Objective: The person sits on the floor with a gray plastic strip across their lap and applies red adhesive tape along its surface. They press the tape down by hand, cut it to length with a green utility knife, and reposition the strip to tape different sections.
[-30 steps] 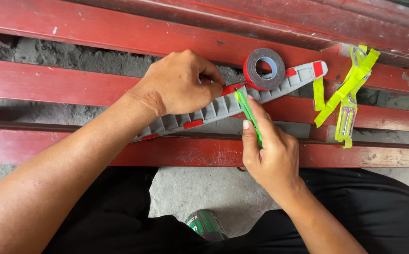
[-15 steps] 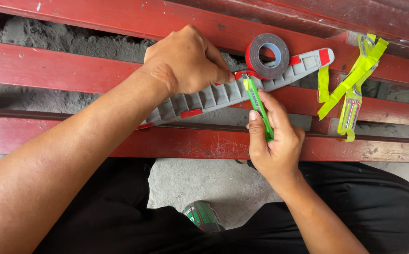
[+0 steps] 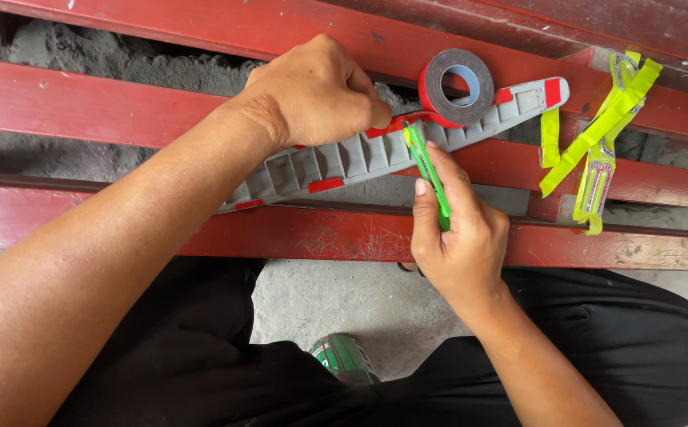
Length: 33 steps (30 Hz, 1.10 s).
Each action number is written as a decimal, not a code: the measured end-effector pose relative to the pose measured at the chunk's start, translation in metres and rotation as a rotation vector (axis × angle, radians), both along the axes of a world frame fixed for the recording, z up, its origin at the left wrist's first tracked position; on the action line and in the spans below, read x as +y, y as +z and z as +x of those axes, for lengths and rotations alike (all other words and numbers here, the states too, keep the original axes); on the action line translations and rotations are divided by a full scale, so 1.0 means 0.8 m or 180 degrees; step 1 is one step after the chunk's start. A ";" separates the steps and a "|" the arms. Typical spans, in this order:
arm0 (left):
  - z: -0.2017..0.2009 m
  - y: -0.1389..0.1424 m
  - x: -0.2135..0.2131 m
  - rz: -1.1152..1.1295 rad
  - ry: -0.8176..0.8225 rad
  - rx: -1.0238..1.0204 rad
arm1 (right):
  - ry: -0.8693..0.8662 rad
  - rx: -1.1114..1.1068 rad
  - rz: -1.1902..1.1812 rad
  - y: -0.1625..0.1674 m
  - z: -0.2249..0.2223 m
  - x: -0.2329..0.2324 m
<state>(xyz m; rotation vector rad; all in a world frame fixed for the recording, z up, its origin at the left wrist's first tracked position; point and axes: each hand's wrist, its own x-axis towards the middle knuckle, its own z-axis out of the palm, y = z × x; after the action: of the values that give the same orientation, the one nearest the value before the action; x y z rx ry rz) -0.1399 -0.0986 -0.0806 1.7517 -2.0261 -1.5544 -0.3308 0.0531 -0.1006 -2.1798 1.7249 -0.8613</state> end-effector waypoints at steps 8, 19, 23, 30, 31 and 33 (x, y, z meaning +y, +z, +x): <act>0.003 -0.002 0.000 -0.0096 -0.0040 -0.0020 | 0.0018 0.0104 -0.0026 0.001 0.004 -0.003; 0.003 -0.012 0.004 -0.0249 -0.0047 -0.0109 | 0.0048 0.0183 0.0015 -0.004 0.005 -0.002; 0.003 -0.015 0.004 -0.0255 -0.0066 -0.0128 | 0.0056 0.0183 0.0028 -0.005 0.006 -0.001; 0.003 -0.018 0.003 -0.0345 -0.0186 -0.0183 | 0.0062 0.0179 0.0024 -0.007 0.005 -0.001; 0.002 -0.018 0.003 -0.0334 -0.0193 -0.0175 | 0.0072 0.0181 0.0020 -0.007 0.005 -0.001; 0.002 -0.018 0.004 -0.0311 -0.0203 -0.0161 | 0.0086 0.0176 0.0006 -0.008 0.005 0.000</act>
<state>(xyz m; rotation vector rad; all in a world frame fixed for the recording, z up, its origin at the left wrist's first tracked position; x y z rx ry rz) -0.1380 -0.0958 -0.0947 1.7247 -2.1621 -1.4148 -0.3272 0.0528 -0.1066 -2.2406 1.7164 -0.8000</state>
